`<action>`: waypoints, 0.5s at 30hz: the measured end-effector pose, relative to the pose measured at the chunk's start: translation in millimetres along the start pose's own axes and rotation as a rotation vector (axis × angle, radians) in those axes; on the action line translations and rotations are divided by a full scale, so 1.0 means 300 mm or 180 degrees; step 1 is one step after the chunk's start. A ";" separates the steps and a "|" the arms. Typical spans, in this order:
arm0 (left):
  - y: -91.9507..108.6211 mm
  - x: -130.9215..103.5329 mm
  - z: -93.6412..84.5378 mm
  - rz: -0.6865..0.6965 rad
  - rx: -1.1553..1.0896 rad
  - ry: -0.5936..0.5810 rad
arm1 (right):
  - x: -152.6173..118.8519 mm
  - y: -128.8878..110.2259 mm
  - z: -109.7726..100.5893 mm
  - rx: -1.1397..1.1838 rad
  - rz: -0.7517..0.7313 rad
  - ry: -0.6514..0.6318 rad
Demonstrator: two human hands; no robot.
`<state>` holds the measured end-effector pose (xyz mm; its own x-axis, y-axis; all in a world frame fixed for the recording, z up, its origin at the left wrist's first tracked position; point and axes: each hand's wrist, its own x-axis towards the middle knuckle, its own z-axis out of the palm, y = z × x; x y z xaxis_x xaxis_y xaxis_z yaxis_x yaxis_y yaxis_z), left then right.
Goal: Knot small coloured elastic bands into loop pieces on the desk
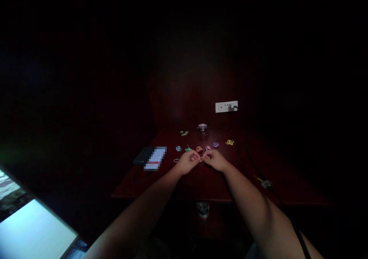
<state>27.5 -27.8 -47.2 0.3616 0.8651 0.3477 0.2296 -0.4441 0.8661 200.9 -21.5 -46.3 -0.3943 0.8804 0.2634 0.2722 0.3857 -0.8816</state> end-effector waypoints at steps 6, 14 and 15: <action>-0.018 0.007 0.003 0.0035 -0.0066 0.0016 | -0.003 0.001 0.001 -0.0052 0.0038 0.0048; -0.008 0.005 0.000 -0.0046 -0.0079 0.0037 | -0.003 -0.004 0.000 0.0025 0.0009 0.0034; -0.006 0.004 0.000 -0.0073 -0.0094 0.0035 | -0.004 -0.007 0.000 0.0055 -0.0001 0.0025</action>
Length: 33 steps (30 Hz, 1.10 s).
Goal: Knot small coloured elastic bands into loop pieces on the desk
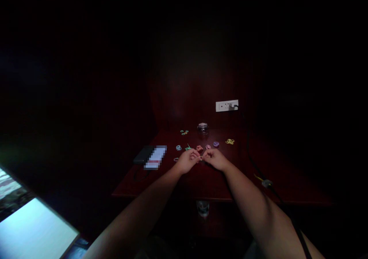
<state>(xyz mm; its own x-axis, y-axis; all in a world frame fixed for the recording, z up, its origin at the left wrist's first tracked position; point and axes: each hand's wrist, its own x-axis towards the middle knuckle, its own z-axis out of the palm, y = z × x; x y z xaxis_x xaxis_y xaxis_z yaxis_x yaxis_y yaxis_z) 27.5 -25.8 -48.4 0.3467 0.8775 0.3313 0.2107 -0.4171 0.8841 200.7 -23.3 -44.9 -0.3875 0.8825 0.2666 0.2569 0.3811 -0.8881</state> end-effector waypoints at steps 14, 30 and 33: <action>-0.002 0.000 -0.002 -0.0027 -0.0041 0.0008 | -0.001 -0.002 -0.001 -0.0011 0.0068 0.0103; 0.000 -0.005 -0.005 0.0163 0.0244 0.0037 | 0.002 0.010 -0.004 -0.0124 -0.0017 0.0102; 0.005 -0.008 -0.006 0.0128 0.0381 0.0046 | 0.003 0.016 -0.006 -0.0077 -0.0039 0.0076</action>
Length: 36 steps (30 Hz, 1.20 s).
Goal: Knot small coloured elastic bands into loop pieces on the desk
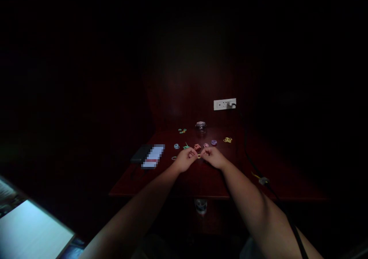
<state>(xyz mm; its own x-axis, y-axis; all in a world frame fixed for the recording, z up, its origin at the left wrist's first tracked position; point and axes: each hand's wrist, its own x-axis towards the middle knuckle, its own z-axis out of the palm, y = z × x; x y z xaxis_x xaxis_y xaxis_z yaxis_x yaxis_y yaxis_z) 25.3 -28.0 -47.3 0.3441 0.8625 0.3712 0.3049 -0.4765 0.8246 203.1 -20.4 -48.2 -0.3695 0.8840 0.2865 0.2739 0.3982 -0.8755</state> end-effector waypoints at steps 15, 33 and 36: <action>0.013 -0.003 0.008 0.0073 -0.0197 -0.0093 | 0.000 -0.006 0.005 0.0177 0.0043 -0.0109; -0.024 0.003 0.014 -0.0010 -0.0026 -0.0090 | 0.000 -0.010 0.005 0.0047 0.0069 -0.0048; -0.023 0.000 0.015 -0.0001 0.0020 -0.0224 | -0.001 -0.013 0.006 -0.0015 0.0103 0.0027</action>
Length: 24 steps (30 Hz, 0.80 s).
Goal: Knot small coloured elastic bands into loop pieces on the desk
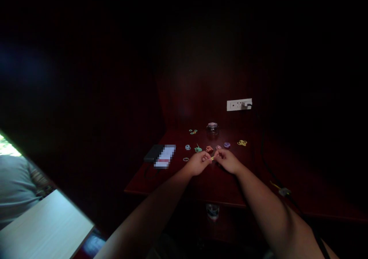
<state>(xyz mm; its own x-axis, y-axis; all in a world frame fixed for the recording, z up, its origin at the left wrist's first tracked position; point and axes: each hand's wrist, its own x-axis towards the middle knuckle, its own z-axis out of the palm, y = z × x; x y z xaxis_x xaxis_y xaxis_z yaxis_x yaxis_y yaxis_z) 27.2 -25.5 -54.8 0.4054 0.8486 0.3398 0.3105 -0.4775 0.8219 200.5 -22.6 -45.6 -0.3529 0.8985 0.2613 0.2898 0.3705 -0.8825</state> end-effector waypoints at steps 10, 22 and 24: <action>0.026 -0.011 -0.007 -0.0032 0.0208 -0.0123 | -0.002 -0.013 0.003 0.0176 0.0072 -0.0010; 0.008 0.000 -0.008 0.0118 0.0064 0.0272 | -0.004 -0.017 0.004 0.0090 -0.0103 -0.0079; 0.008 0.000 -0.008 0.0144 -0.0014 0.0220 | -0.002 -0.011 0.004 0.0091 -0.0089 -0.0040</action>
<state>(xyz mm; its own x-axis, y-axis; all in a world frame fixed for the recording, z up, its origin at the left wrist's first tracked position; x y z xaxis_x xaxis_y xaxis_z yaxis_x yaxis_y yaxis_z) 25.9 -26.1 -51.6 0.3586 0.8399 0.4073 0.2893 -0.5149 0.8070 198.7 -24.7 -43.4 -0.3718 0.8847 0.2812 0.2541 0.3883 -0.8858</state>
